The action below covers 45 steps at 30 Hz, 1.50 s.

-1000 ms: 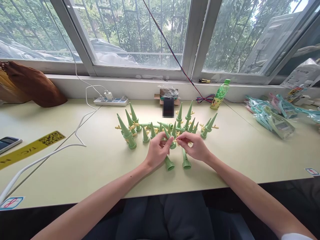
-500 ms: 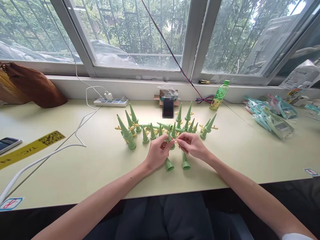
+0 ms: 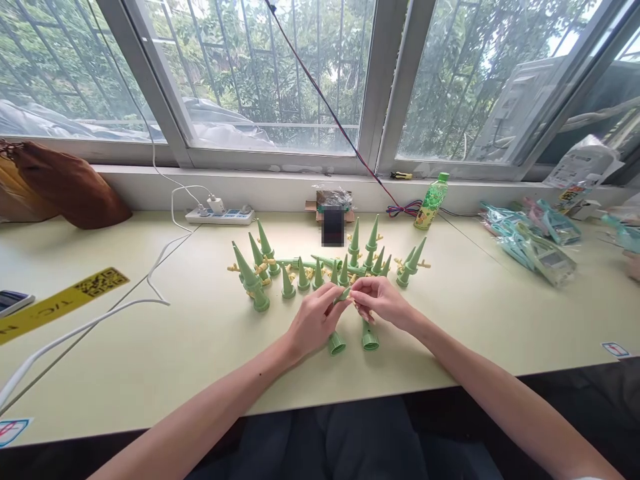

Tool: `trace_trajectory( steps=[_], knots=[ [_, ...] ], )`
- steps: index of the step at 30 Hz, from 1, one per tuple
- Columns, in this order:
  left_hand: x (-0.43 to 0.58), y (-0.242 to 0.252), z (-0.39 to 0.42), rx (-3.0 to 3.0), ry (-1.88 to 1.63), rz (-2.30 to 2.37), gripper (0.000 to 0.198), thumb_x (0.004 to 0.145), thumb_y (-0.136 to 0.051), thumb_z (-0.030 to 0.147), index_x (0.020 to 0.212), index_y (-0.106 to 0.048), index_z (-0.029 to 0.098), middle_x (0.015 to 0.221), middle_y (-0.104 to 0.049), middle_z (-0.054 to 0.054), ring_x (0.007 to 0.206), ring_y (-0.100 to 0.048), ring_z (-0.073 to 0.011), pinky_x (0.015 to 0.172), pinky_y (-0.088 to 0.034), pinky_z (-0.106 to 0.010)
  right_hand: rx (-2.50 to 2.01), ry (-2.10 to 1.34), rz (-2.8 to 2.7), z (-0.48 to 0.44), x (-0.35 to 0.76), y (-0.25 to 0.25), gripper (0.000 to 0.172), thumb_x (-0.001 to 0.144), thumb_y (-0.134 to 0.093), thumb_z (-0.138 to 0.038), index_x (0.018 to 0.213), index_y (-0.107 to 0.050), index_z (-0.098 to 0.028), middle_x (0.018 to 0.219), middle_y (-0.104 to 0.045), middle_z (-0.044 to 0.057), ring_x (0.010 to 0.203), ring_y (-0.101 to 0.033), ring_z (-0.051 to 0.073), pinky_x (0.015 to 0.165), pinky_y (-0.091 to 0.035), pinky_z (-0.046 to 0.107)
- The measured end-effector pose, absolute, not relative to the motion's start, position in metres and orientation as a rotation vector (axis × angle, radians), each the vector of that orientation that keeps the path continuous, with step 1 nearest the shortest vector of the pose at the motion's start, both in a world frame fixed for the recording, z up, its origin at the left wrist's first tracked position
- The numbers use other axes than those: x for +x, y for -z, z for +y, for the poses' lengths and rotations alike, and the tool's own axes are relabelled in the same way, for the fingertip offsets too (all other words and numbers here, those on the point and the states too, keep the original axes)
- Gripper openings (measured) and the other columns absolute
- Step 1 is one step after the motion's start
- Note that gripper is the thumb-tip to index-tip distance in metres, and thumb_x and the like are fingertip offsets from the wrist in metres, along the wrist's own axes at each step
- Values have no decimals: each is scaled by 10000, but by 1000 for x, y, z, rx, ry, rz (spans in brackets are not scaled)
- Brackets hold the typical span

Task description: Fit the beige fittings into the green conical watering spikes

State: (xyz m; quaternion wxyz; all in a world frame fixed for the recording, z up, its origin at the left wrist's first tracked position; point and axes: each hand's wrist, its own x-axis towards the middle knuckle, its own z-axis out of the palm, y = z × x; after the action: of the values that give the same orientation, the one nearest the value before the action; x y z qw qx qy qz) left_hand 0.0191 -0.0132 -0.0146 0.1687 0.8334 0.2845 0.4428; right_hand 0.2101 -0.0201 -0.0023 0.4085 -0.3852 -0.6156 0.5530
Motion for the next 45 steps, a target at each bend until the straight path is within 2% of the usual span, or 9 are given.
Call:
trace_trajectory(
  steps=[2,5,10,18,27,36,40,45],
  knots=[
    [20,14,-13,2288,-1269,874,252,958,-525,322,750,-510,180,654,-466,25,527,-372,-87,514,-338,-223,-974,-1383,-1541,-21,208,1,324,851,-660,-466,821,-613,-148,593,-558,-34,420,-520,82,375,-405,198],
    [21,13,-13,2093,-1239,931,254,939,-555,372,774,-517,183,604,-431,48,465,-341,-70,447,-279,-212,-947,-1353,-1545,-22,205,-1,332,863,-647,-483,858,-610,-153,656,-595,-16,450,-535,80,405,-427,202],
    [21,10,-13,1857,-1220,946,301,911,-586,436,762,-494,191,511,-326,81,395,-306,-61,389,-222,-202,-904,-1278,-1577,-22,205,-1,299,844,-695,-429,952,-603,-167,668,-591,-25,503,-565,98,451,-471,220],
    [20,12,-14,1882,-1205,938,315,897,-602,455,761,-507,187,524,-323,77,416,-274,-57,404,-191,-201,-913,-1243,-1607,-20,206,7,289,857,-671,-441,882,-609,-160,641,-583,-21,479,-551,97,421,-451,218],
    [20,18,-12,2063,-1235,938,280,950,-530,396,770,-516,181,590,-384,54,449,-308,-59,441,-252,-208,-960,-1266,-1594,-20,207,7,331,854,-651,-482,803,-608,-158,642,-597,-14,420,-532,84,360,-404,200],
    [20,20,-14,2237,-1247,900,308,958,-518,357,718,-427,188,594,-388,56,467,-311,-71,465,-279,-211,-1041,-1265,-1613,-26,206,0,399,891,-591,-500,670,-543,-171,479,-526,-49,295,-422,61,291,-290,182],
    [20,20,-16,2349,-1262,810,245,966,-503,297,749,-490,185,645,-472,26,524,-387,-90,521,-349,-222,-1081,-1287,-1616,-27,207,-1,425,889,-586,-496,615,-516,-180,466,-501,-51,280,-389,57,280,-244,190],
    [19,19,-19,2443,-1202,663,156,982,-464,250,920,-592,185,768,-569,-24,625,-483,-113,586,-405,-229,-1128,-1337,-1608,-26,209,1,433,874,-595,-477,570,-486,-189,444,-434,-64,270,-341,53,259,-195,199]
  ],
)
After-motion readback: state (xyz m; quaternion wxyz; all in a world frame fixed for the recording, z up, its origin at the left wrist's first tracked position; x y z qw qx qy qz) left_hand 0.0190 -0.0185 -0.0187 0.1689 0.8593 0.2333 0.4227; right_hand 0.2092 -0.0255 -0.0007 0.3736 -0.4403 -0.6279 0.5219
